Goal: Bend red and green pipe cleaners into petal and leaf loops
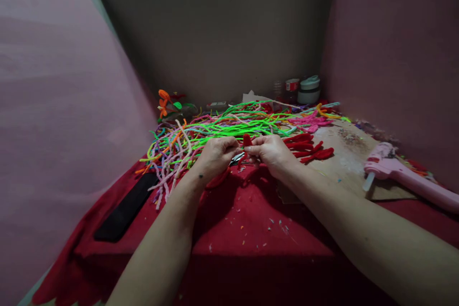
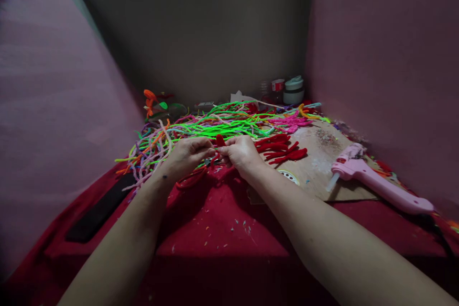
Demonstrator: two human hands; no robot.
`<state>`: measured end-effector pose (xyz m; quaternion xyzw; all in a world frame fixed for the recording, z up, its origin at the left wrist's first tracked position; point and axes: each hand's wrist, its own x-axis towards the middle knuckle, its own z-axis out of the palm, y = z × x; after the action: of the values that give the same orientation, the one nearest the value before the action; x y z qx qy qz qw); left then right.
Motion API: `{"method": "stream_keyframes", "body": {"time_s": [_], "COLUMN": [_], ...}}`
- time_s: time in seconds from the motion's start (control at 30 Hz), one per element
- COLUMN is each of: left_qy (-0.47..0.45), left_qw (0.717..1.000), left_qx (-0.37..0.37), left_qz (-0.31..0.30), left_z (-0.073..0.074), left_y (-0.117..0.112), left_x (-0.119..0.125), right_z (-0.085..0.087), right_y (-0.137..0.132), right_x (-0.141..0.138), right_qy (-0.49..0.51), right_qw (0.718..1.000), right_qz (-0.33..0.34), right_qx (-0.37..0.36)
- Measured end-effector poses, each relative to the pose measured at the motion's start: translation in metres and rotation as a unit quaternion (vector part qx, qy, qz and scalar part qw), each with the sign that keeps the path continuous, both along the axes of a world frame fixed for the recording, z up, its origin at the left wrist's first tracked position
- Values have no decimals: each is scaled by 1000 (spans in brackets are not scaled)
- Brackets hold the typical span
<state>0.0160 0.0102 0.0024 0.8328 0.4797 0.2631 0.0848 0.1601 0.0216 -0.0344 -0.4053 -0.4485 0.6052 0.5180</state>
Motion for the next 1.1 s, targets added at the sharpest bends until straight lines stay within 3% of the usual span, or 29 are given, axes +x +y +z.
{"method": "stream_keyframes", "body": {"time_s": [0.13,0.33,0.53,0.77,0.97,1.1], "left_qy": [-74,-187,-291,-400,-472,-475], "left_qw": [994,960,929,849,821,805], "left_qx": [-86,-208,-230,-346,-319,-355], "left_qz": [9,-6,9,-18,-25,-26], "left_z": [6,5,-5,-17,-23,-25], "left_y": [-3,-2,3,9,6,4], "left_x": [2,3,1,2,13,17], "right_z": [-1,-1,-4,-2,-3,-4], "right_y": [1,0,2,0,0,1], "right_x": [2,4,4,1,1,0], "right_qy": [29,78,115,116,144,206], "right_qw": [999,997,993,993,989,979], "right_qz": [23,25,26,1,12,11], "right_qx": [-3,-2,21,27,12,7]}}
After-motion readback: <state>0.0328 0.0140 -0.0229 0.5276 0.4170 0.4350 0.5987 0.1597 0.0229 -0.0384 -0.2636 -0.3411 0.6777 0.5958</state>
